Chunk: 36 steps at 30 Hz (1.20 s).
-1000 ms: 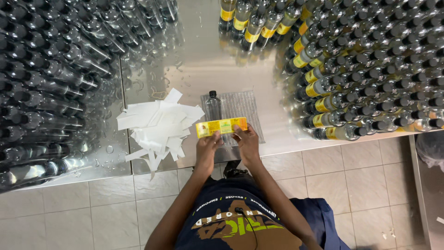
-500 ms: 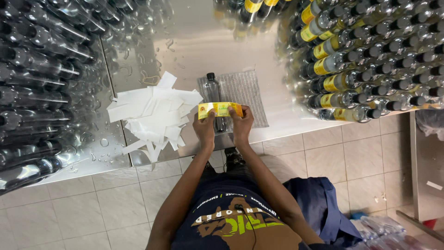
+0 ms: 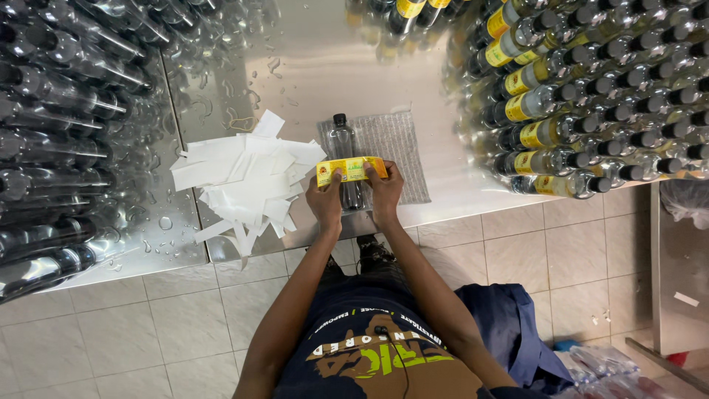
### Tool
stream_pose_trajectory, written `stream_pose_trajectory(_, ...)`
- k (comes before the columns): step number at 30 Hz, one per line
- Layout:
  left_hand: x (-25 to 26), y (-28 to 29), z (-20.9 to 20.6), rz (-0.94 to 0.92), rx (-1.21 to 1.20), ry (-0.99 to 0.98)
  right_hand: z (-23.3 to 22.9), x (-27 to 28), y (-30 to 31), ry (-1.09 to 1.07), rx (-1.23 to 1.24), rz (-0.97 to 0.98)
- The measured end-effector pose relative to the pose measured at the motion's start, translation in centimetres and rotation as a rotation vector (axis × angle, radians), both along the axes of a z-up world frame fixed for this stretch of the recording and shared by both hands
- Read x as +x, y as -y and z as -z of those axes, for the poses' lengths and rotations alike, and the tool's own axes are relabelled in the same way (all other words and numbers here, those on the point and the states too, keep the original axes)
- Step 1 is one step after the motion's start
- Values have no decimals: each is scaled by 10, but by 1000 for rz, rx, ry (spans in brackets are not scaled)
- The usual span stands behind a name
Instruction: The person applies labels to plastic bottles and secures the caps by hand at a stainless steel table surrounded by stacks of bottles.
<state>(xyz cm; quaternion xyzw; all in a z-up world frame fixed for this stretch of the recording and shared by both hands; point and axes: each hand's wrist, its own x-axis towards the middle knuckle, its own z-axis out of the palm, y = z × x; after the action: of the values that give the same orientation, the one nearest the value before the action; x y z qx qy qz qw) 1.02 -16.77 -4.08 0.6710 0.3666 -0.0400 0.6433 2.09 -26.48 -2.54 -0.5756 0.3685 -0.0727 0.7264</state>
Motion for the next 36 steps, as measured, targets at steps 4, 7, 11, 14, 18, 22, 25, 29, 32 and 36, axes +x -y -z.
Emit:
stream_pose_trajectory(4,1,1,-7,-11,-4,-24,5,1,1,3,14,0)
stream_pose_trajectory(7,3,2,-12,-3,11,-25,10,1,3,13,18,-2)
stream_pose_trajectory(11,3,1,-10,5,28,-8,9,1,1,7,13,-2)
stream_pose_trajectory(14,3,2,-8,9,50,15,7,1,1,5,4,-6)
stream_pose_trajectory(18,2,3,-3,1,56,19,9,1,2,9,8,-12)
stream_pose_trajectory(22,2,5,-3,-6,72,20,7,1,1,14,8,-11)
stream_pose_trajectory(25,4,8,-4,-37,70,21,10,1,2,9,0,-21)
stream_pose_trajectory(29,6,12,0,-59,68,36,15,0,4,14,-2,-34)
stream_pose_trajectory(32,6,13,-9,-63,69,47,17,1,4,26,-6,-41)
stream_pose_trajectory(36,1,12,-4,-44,45,78,15,-4,6,21,-31,-70)
